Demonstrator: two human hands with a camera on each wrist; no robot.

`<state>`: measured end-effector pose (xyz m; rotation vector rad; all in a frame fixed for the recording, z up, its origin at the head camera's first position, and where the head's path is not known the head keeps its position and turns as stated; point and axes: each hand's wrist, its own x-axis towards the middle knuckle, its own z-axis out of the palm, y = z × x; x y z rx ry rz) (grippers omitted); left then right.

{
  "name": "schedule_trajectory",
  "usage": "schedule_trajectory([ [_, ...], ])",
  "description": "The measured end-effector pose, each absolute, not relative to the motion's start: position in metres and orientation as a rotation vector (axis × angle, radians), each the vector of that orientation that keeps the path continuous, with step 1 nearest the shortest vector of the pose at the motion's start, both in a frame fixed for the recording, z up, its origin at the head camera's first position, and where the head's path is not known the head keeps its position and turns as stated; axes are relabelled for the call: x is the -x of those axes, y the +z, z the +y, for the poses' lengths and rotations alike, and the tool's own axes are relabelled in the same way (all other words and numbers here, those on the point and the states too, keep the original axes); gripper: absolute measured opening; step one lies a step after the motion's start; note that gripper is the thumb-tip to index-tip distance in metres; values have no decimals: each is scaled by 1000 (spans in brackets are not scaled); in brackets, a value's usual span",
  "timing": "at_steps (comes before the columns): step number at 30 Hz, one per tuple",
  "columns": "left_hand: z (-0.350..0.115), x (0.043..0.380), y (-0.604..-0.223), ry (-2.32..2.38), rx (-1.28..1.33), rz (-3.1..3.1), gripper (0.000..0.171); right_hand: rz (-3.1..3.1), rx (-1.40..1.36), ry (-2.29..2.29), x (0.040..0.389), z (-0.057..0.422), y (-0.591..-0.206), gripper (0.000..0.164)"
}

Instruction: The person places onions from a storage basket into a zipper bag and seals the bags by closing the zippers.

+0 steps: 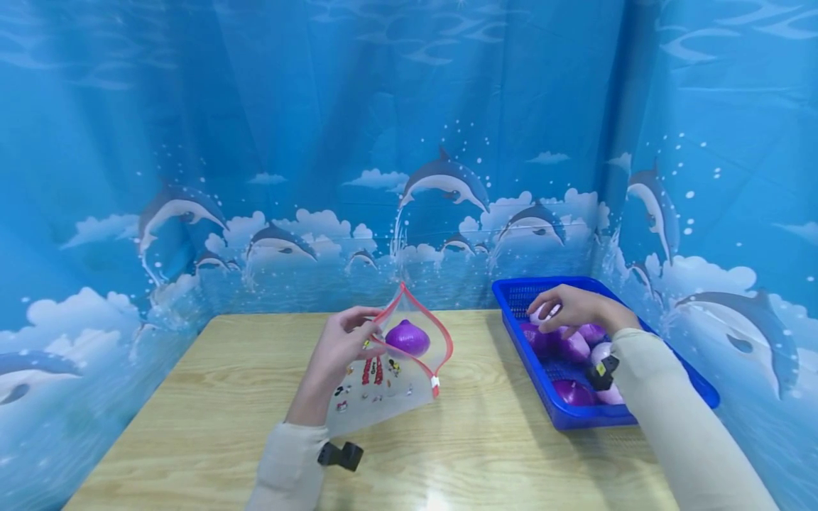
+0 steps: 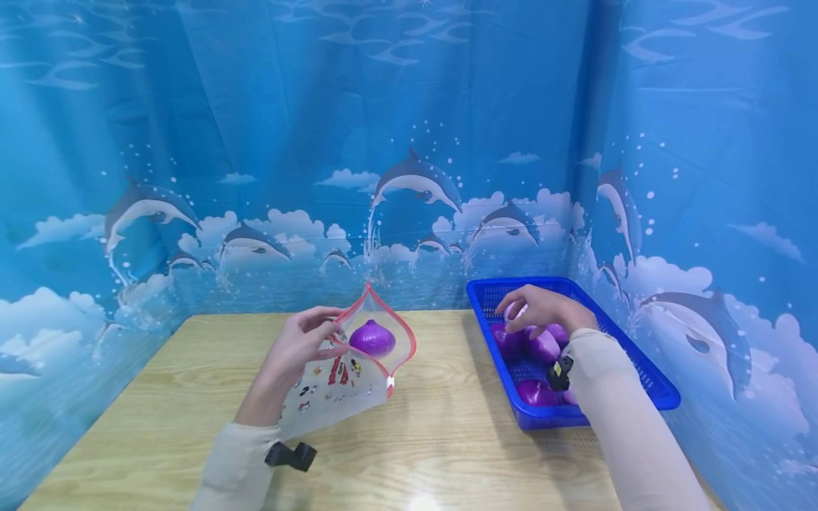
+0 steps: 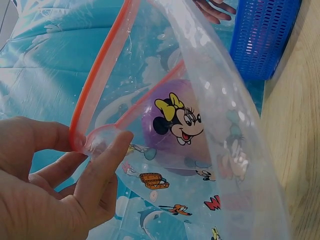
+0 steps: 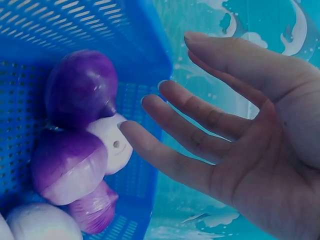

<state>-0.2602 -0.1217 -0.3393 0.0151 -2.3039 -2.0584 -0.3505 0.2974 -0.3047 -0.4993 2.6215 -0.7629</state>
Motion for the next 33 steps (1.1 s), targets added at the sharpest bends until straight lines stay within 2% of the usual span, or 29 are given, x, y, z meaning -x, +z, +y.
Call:
schedule_trajectory([
  [18,-121,262,-341,-2045,-47,-2319,30,2710,540,-728,358,334,-330,45],
  [33,-121,259,-341,-2061,-8,-2313,31,2748,437,-757,361,349,-351,46],
])
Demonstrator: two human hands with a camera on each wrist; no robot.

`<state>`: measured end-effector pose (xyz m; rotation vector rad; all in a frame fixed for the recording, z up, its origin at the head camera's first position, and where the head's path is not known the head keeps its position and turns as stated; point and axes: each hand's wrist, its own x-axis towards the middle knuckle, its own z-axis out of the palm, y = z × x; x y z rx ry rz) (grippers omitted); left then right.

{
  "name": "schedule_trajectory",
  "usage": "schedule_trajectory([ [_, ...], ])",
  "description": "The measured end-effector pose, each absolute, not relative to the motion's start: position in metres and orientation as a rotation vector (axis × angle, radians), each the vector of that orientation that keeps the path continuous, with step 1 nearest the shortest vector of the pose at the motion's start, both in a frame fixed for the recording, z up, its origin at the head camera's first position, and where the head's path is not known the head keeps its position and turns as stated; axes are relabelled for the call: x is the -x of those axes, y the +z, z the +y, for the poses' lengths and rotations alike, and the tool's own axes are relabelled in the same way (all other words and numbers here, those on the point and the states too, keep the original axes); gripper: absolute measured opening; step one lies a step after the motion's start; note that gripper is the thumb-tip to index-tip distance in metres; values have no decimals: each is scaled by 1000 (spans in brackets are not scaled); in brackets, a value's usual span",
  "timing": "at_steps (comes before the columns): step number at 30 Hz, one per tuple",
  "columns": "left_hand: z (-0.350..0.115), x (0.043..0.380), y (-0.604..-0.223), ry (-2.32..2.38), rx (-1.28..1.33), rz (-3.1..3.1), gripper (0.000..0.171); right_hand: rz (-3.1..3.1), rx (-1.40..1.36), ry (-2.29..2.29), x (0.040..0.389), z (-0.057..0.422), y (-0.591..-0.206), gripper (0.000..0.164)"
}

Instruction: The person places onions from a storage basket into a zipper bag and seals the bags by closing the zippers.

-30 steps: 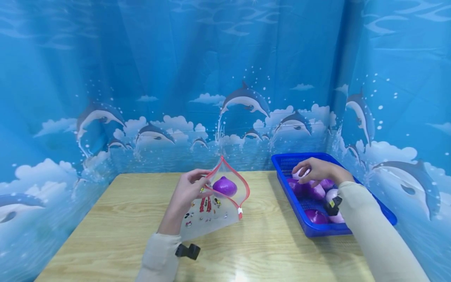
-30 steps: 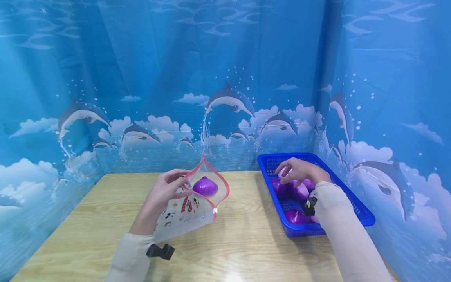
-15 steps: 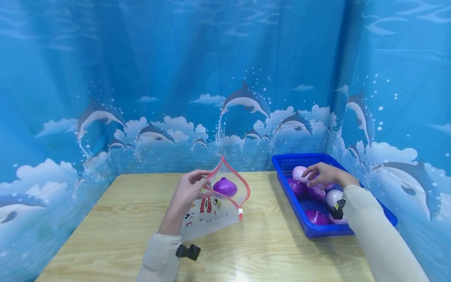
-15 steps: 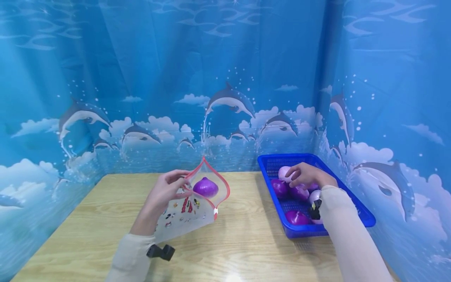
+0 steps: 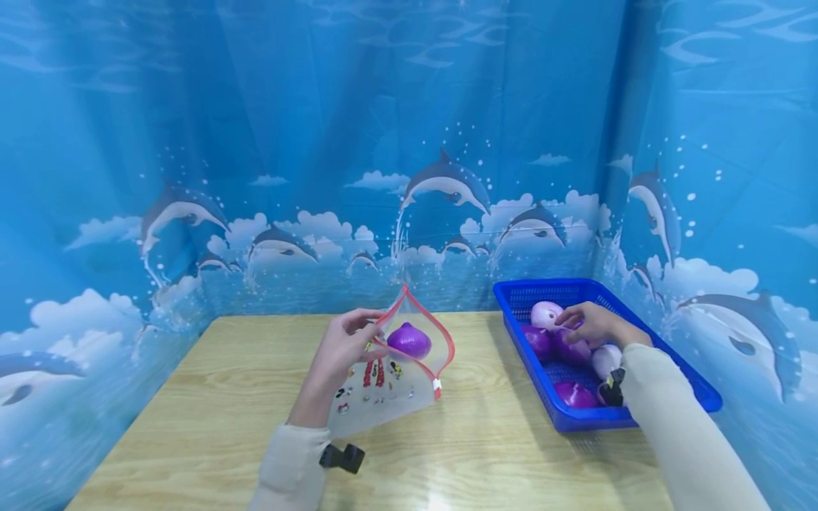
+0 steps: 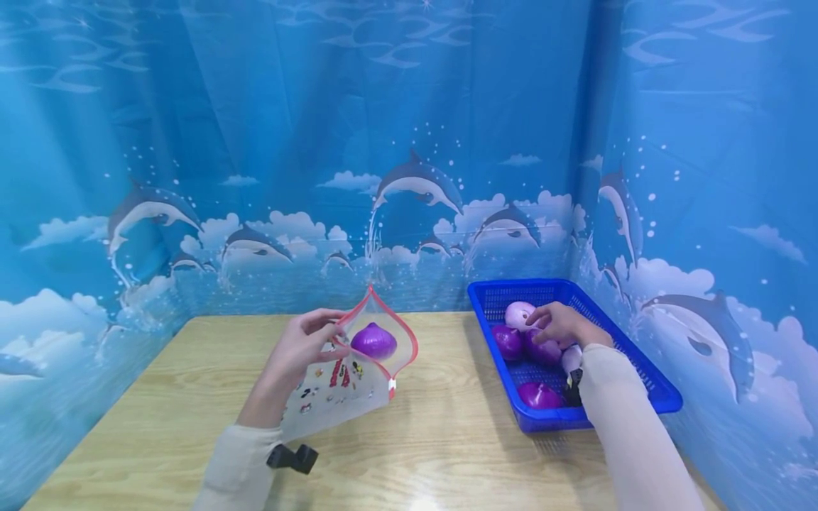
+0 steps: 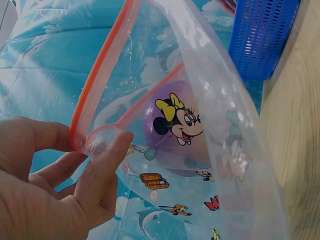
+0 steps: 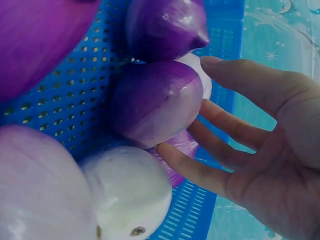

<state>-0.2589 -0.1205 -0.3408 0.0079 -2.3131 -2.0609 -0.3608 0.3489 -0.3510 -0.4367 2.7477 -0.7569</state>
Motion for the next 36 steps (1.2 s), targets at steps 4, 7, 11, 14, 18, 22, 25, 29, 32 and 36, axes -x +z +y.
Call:
schedule_trajectory([
  [4,-120,259,-341,-2059,-11,-2312,31,2760,411,-751,363,350,-356,51],
  [7,-120,259,-341,-2059,-10,-2310,31,2772,390,-730,365,349,-359,53],
  [11,-121,259,-341,-2063,1,-2306,31,2794,371,-678,366,346,-360,52],
  [14,-121,259,-341,-2065,1,-2306,31,2830,360,-622,366,342,-361,51],
  [18,-121,259,-341,-2061,-5,-2310,31,2859,335,-570,366,339,-362,52],
  [22,-120,259,-341,-2063,-20,-2311,31,2870,322,-543,366,337,-362,51],
  [25,-120,260,-341,-2066,-27,-2310,31,2874,330,-535,366,338,-363,51],
  [29,-120,260,-341,-2056,-9,-2309,30,2835,317,-590,367,341,-363,52],
  [32,-121,260,-341,-2056,-7,-2308,30,2791,295,-663,368,342,-363,54],
  [36,-121,260,-341,-2063,-22,-2310,29,2769,300,-720,368,342,-365,55],
])
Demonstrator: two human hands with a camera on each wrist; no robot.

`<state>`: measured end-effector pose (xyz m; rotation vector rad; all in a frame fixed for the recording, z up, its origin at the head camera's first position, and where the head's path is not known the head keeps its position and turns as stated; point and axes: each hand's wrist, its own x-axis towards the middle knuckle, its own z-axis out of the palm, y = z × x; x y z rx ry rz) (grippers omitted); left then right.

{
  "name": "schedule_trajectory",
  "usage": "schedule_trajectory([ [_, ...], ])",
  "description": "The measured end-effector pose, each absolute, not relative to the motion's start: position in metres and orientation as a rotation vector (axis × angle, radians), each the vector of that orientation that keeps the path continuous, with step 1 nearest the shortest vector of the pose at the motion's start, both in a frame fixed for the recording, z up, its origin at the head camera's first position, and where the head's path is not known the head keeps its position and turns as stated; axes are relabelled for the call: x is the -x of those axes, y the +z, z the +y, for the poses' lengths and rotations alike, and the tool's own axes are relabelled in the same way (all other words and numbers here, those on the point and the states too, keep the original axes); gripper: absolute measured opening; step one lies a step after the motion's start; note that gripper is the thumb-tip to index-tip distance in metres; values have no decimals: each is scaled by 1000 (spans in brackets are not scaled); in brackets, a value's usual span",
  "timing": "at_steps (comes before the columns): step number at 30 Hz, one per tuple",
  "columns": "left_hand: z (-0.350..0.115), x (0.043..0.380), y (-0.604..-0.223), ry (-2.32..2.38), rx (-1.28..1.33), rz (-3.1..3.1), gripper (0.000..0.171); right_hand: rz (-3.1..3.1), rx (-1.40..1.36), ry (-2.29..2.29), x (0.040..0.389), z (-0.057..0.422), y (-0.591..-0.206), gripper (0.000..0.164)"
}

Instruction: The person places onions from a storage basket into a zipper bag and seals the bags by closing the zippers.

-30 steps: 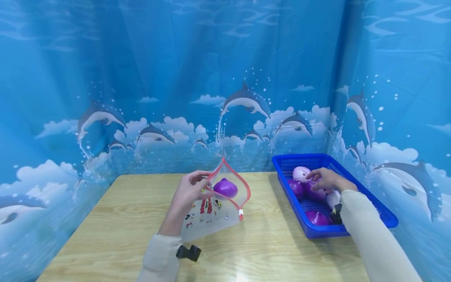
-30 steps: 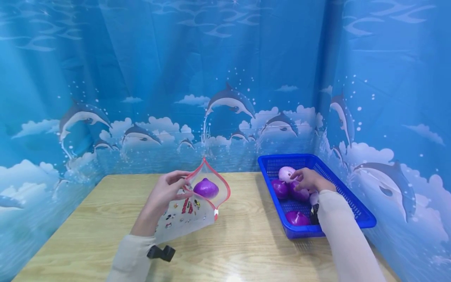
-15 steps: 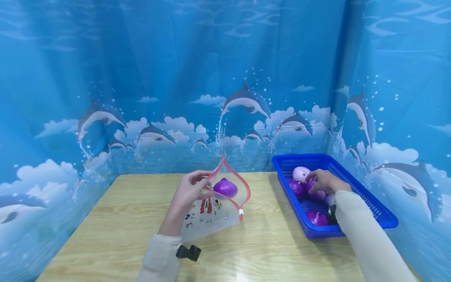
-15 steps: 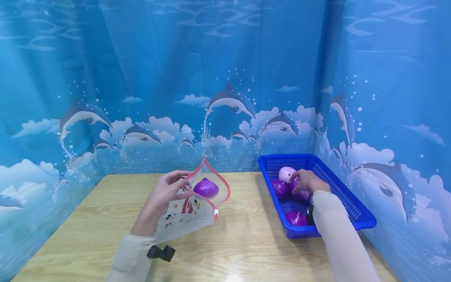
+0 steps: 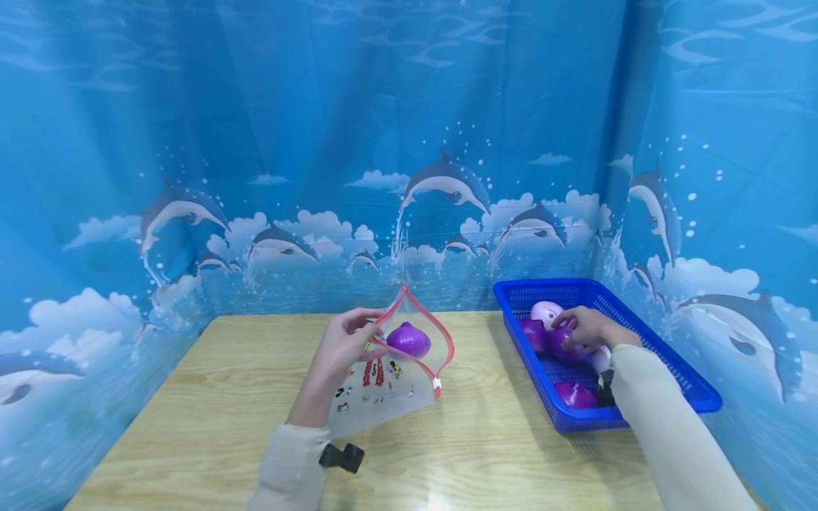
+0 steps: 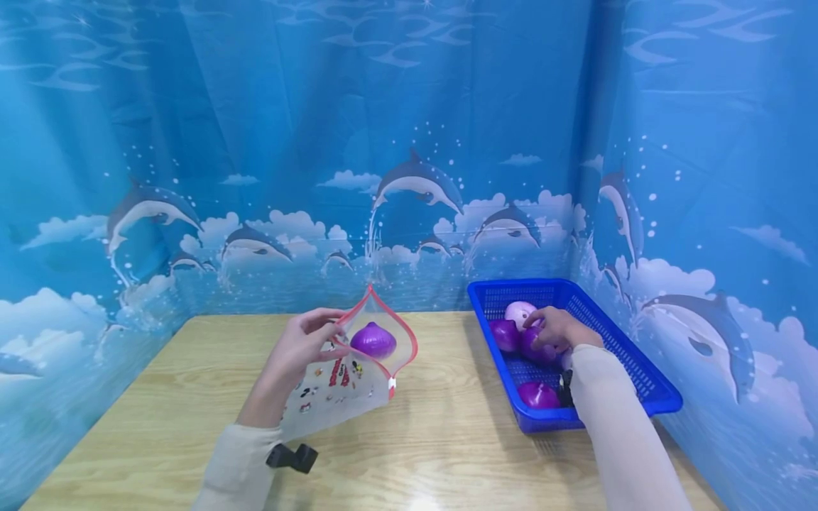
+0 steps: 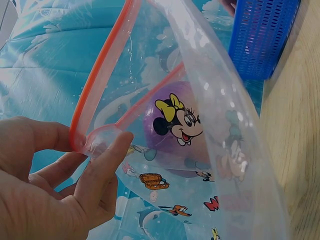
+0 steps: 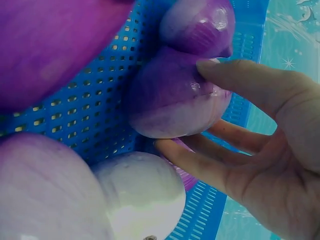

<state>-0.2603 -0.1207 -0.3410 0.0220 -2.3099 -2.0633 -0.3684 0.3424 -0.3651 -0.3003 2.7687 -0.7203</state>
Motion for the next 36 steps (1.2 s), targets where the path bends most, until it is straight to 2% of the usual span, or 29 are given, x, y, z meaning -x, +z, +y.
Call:
schedule_trajectory([
  [17,-121,263,-343,-2050,-24,-2312,30,2653,350,-809,364,345,-358,56],
  [36,-121,261,-342,-2054,-12,-2312,30,2598,480,-934,357,330,-311,59],
])
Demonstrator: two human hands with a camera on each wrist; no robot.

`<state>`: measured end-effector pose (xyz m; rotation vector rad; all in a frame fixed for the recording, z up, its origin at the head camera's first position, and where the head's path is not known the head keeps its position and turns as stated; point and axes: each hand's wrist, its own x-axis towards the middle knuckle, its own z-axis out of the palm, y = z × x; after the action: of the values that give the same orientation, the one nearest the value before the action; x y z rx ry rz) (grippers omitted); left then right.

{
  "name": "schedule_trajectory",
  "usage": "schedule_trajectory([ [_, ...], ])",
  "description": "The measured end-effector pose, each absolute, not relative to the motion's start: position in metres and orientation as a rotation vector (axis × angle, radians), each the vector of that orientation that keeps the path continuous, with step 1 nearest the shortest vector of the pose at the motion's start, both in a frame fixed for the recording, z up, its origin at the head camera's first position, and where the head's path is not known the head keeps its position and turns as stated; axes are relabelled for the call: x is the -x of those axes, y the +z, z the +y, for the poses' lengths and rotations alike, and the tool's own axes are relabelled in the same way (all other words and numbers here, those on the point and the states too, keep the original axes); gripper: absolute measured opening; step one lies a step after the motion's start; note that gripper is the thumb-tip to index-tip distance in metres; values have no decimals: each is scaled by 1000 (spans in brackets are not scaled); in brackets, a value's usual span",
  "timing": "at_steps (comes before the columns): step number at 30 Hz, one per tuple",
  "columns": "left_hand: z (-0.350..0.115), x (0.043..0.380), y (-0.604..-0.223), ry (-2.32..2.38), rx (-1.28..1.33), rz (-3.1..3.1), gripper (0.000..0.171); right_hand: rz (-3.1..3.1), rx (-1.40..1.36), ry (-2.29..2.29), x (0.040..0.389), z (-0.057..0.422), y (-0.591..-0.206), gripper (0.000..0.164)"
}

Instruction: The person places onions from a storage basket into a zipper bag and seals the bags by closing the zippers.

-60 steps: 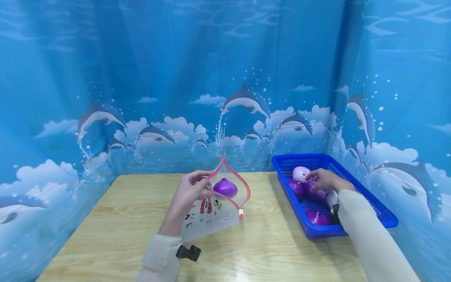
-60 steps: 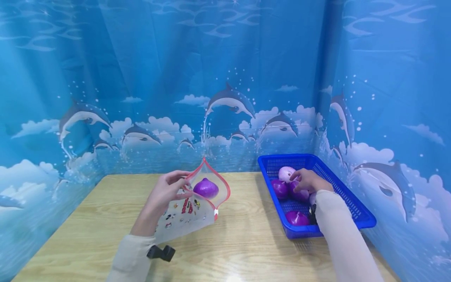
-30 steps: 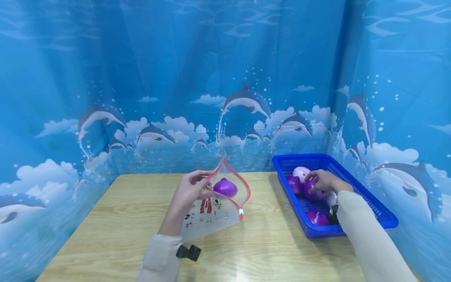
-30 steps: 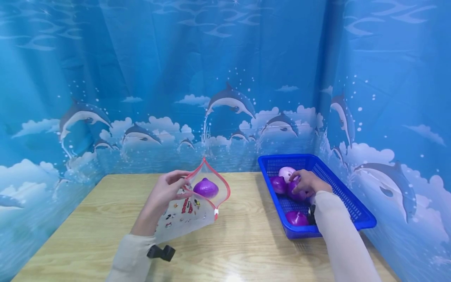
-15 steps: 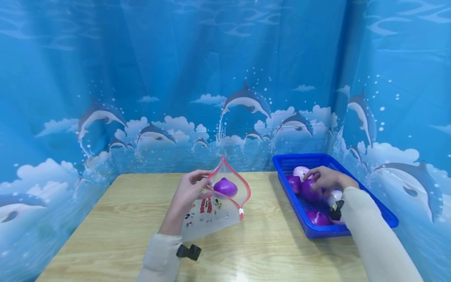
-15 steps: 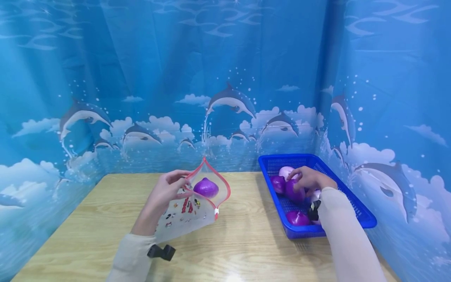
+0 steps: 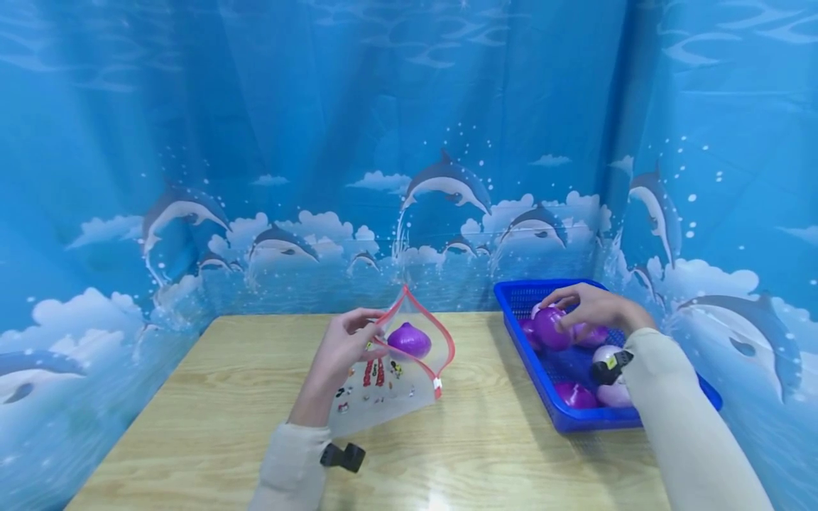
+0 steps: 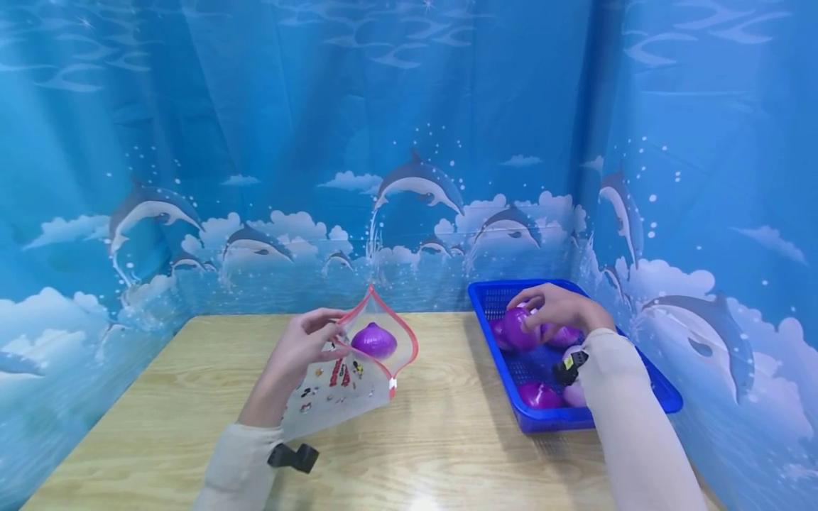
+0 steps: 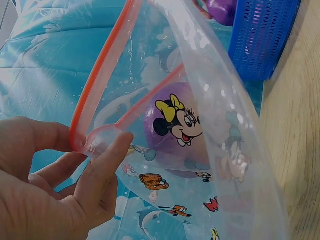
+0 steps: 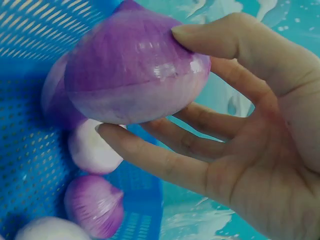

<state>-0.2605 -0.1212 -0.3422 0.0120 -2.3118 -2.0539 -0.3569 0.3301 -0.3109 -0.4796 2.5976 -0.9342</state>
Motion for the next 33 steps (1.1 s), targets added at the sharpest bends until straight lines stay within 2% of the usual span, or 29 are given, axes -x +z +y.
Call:
schedule_trajectory([
  [21,-121,261,-343,-2043,-7,-2310,29,2561,626,-942,346,265,-280,56],
  [33,-121,261,-343,-2049,-16,-2306,30,2596,835,-884,335,214,-263,52],
])
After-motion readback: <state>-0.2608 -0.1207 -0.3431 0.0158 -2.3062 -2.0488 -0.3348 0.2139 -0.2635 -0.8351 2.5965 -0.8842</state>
